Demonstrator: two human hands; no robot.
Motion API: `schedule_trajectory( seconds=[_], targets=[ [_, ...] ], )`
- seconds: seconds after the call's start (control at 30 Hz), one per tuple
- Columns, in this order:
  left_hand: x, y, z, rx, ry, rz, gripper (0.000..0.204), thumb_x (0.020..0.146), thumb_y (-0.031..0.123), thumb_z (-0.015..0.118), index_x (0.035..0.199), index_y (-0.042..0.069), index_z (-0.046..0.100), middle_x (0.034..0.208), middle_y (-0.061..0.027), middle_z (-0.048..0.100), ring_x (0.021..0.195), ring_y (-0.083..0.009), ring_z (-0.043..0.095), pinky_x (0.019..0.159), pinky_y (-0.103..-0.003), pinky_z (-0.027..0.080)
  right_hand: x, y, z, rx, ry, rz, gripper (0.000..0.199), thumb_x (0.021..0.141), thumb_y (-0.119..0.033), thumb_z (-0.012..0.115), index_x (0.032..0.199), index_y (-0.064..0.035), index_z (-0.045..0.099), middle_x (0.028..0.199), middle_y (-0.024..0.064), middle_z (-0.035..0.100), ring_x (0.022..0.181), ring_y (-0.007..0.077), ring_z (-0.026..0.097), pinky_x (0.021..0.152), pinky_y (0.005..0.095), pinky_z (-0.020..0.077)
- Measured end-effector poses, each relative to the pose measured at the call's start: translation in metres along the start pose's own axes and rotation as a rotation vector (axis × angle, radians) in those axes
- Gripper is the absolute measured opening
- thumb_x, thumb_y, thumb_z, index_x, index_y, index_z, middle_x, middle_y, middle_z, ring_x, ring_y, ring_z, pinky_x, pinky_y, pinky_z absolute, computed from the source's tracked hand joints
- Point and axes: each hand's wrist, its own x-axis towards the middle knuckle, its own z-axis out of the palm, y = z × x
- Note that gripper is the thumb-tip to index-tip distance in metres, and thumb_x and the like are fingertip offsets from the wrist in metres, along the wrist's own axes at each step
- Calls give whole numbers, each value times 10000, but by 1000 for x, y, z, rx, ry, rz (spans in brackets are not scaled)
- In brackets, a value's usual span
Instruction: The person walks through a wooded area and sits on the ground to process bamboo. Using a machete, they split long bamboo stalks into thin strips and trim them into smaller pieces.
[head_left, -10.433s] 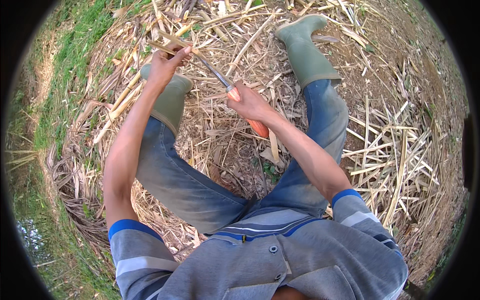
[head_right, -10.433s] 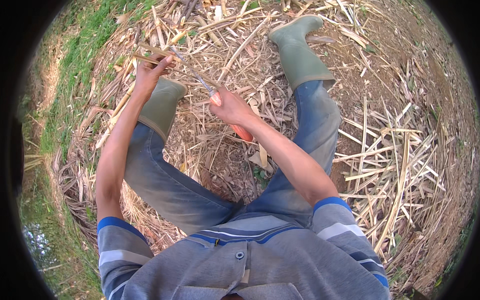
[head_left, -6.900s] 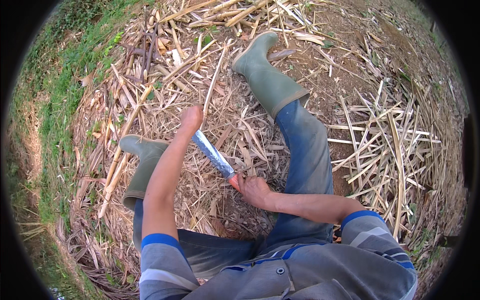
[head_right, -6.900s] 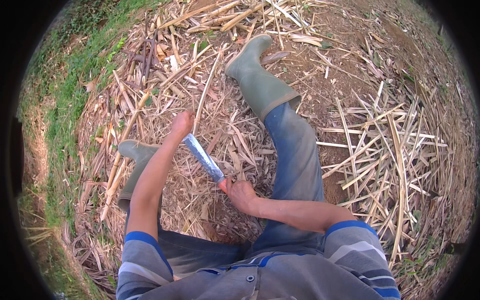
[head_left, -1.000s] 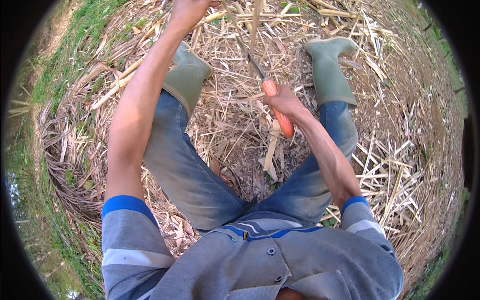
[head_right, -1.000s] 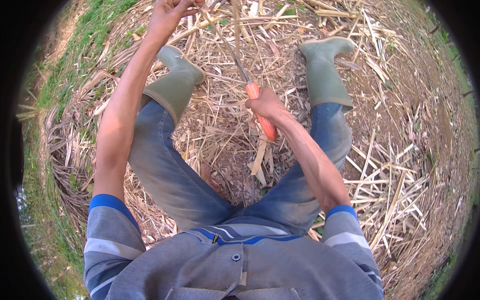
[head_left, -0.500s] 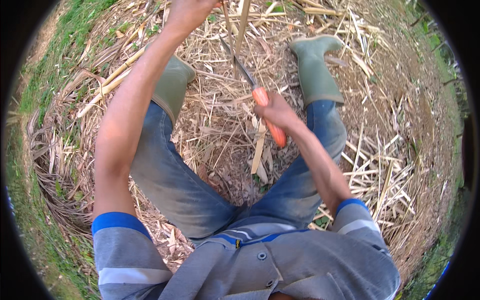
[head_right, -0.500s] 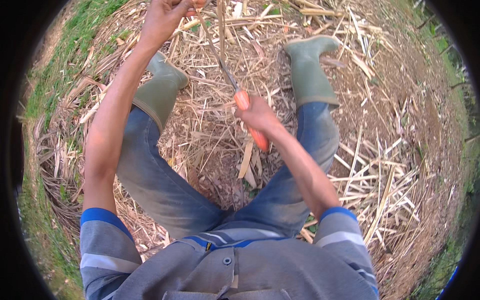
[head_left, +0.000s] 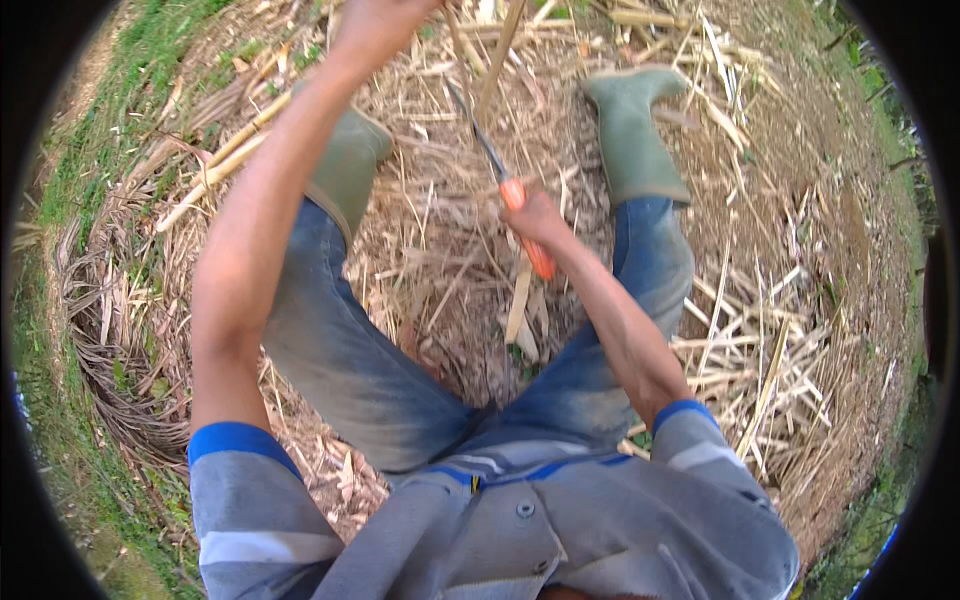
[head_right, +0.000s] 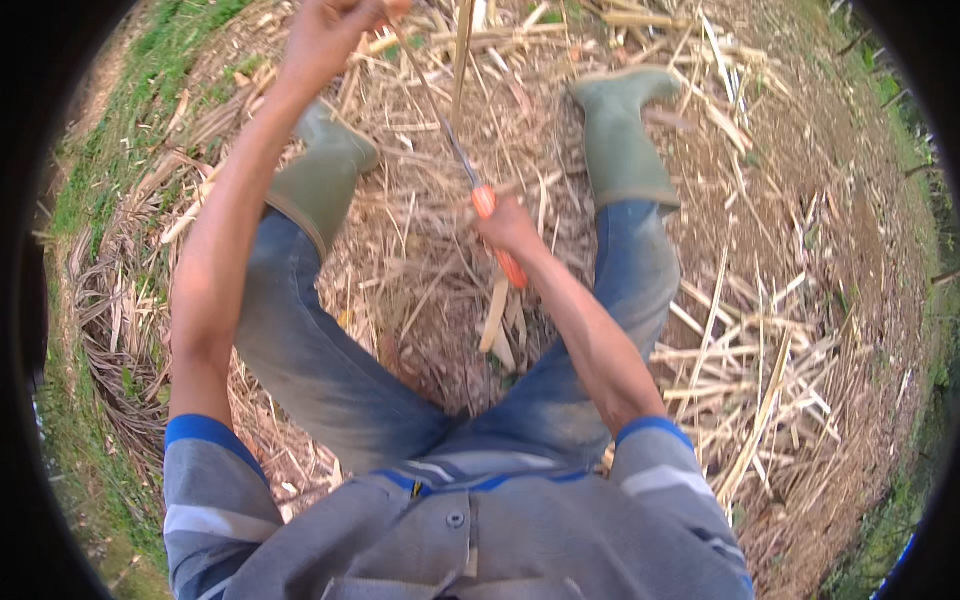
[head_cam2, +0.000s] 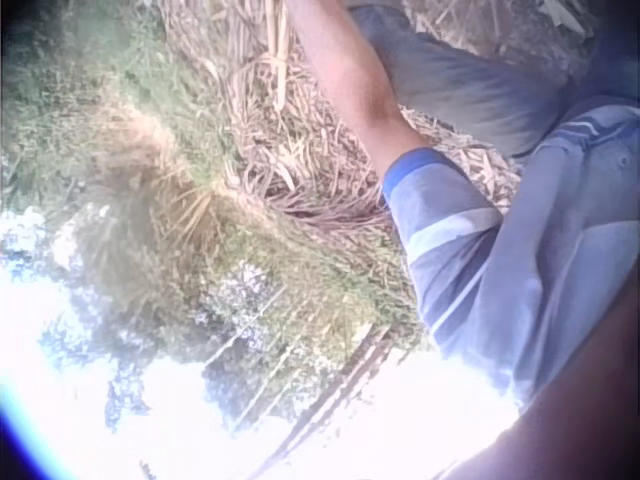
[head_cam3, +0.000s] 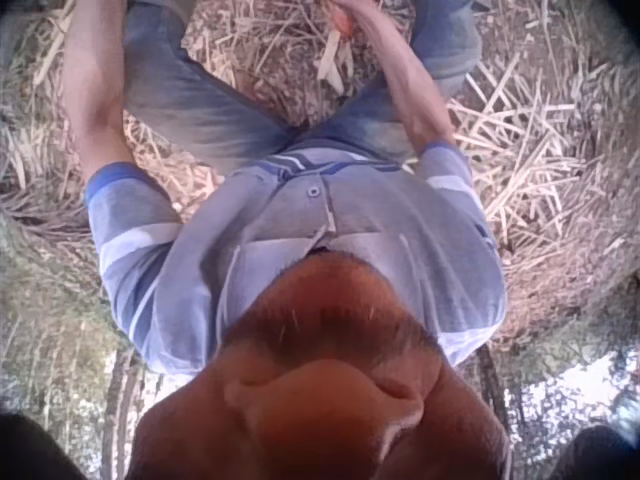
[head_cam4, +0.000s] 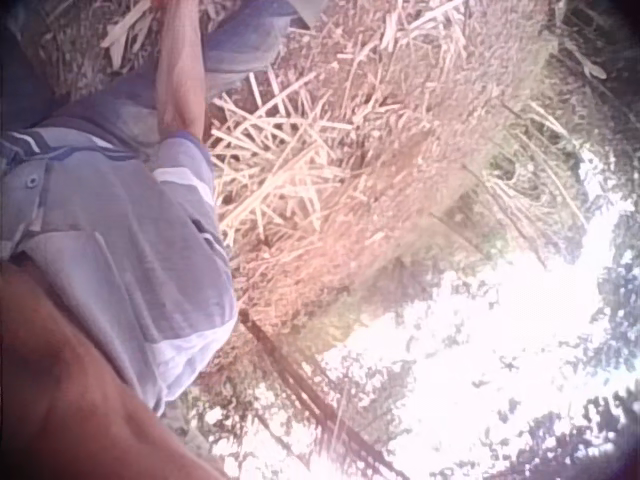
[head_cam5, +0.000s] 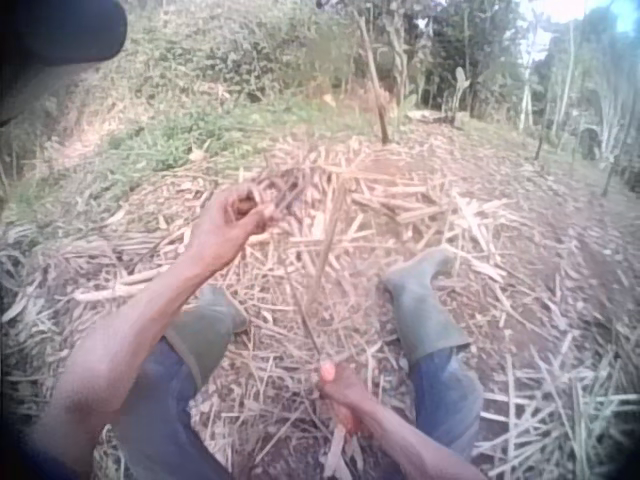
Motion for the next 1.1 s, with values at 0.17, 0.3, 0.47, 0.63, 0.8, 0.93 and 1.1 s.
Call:
schedule_trajectory(
  seconds=[0.17,0.3,0.47,0.63,0.8,0.93,1.1],
  targets=[
    [-3,-4,-50,200,133,-97,258,919,219,564,1047,-5,572,1006,-123,660,958,-182,640,826,-291,535,-3,8,30,1491,-748,178,161,791,-60,583,915,-73,482,614,0,481,468,106,472,417,283,428],
    [-20,-20,-93,117,304,-301,259,917,194,562,1064,-18,538,1043,-150,647,988,-226,633,867,-314,527,-11,7,53,757,-186,20,210,746,-89,605,942,-54,539,693,45,557,505,147,521,472,310,448],
    [-21,-27,-96,37,414,-280,250,922,128,539,1106,-34,490,1049,-191,639,983,-262,639,829,-333,549,-6,12,42,287,36,-49,280,754,-178,618,967,-6,562,701,91,607,518,162,584,509,300,462],
    [-13,-21,-98,-107,211,-202,308,931,148,532,1178,-25,471,1152,-192,595,1095,-264,581,909,-332,509,-14,38,37,310,87,34,354,770,-220,600,1027,19,552,691,94,617,489,156,588,518,300,475],
    [-13,2,-84,-61,48,-195,230,929,112,519,1127,5,566,1070,-135,639,1009,-201,620,882,-312,529,-40,5,25,332,111,-214,425,736,-174,590,1106,23,523,765,122,623,591,178,607,552,340,476],
    [-17,21,-76,-78,-5,-208,252,899,91,560,1126,-18,567,1029,-157,651,988,-206,632,879,-306,533,-79,-67,-3,232,72,-349,377,714,-164,590,1035,19,520,795,145,620,656,239,611,586,393,468],
    [-20,29,-70,-60,-45,-205,228,881,88,589,1076,-31,590,1009,-167,658,981,-230,637,882,-319,531,-83,-78,-10,218,119,-454,317,705,-180,601,942,16,526,730,200,611,660,328,618,617,419,466]
  ],
)
